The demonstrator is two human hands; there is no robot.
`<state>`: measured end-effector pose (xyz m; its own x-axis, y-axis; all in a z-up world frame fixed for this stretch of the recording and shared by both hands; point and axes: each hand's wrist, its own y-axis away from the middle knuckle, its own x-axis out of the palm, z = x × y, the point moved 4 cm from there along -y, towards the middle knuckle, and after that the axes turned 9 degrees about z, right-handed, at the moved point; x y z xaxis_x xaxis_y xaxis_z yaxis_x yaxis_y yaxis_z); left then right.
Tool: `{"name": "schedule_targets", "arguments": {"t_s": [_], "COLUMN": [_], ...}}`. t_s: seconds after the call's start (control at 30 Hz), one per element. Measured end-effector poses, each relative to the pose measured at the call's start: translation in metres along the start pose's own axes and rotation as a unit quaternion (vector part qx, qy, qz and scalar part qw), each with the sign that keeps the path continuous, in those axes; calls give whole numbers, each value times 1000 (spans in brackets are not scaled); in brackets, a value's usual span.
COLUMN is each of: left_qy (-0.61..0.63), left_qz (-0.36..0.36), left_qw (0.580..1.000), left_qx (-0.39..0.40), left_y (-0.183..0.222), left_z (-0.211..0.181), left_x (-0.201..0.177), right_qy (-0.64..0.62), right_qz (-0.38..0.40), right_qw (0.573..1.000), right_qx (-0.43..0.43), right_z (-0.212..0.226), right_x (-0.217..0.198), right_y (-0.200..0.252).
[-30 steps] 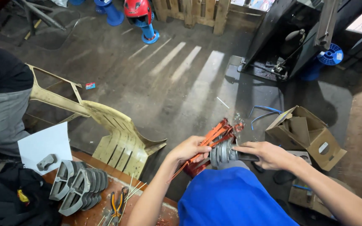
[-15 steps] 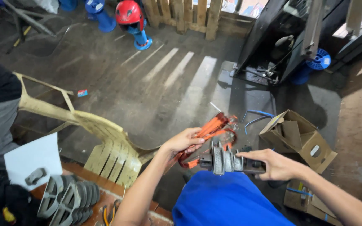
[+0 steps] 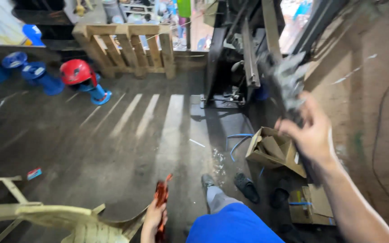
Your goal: Operating a machine to wind copper wire into electromagnetic coils, including setup and wire management.
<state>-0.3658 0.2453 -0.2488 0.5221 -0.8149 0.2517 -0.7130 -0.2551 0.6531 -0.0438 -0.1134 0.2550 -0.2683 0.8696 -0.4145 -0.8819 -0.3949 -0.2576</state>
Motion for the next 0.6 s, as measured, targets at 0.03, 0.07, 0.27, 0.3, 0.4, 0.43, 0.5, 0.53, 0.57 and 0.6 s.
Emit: {"name": "schedule_targets", "arguments": {"t_s": [0.03,0.07,0.27,0.3,0.4,0.43,0.5,0.53,0.57,0.6], "left_qy": [-1,-15,6,6,-10,-8,42,43,78,113], "left_qz": [4,-30,-110,-127,-137,-140,-115,-117,-97,-77], "left_qw": [1000,999,988,987,988,988,992,991,992,990], "left_qx": [0,-32,-105,-98,-64,-63,-44,-46,-34,-22], "left_y": [-2,-4,4,4,-9,-10,-15,-14,-10,-5], "left_z": [12,26,66,69,89,93,100,103,109,114], "left_x": [-10,-22,-46,-46,-49,-48,-45,-44,-41,-39], "right_qy": [3,80,279,302,350,349,351,350,369,385], "right_qz": [-3,-42,-121,-115,-114,-111,-102,-100,-115,-130], "right_qw": [1000,996,952,946,928,929,929,929,922,912], "right_qx": [0,-28,-43,-19,52,50,61,62,5,-52], "right_z": [-1,2,-53,-61,-117,-119,-129,-141,-148,-156], "right_x": [-6,-15,-36,-36,-43,-41,-37,-37,-37,-36], "right_y": [-17,-33,-143,-163,-221,-233,-255,-268,-277,-285]}}
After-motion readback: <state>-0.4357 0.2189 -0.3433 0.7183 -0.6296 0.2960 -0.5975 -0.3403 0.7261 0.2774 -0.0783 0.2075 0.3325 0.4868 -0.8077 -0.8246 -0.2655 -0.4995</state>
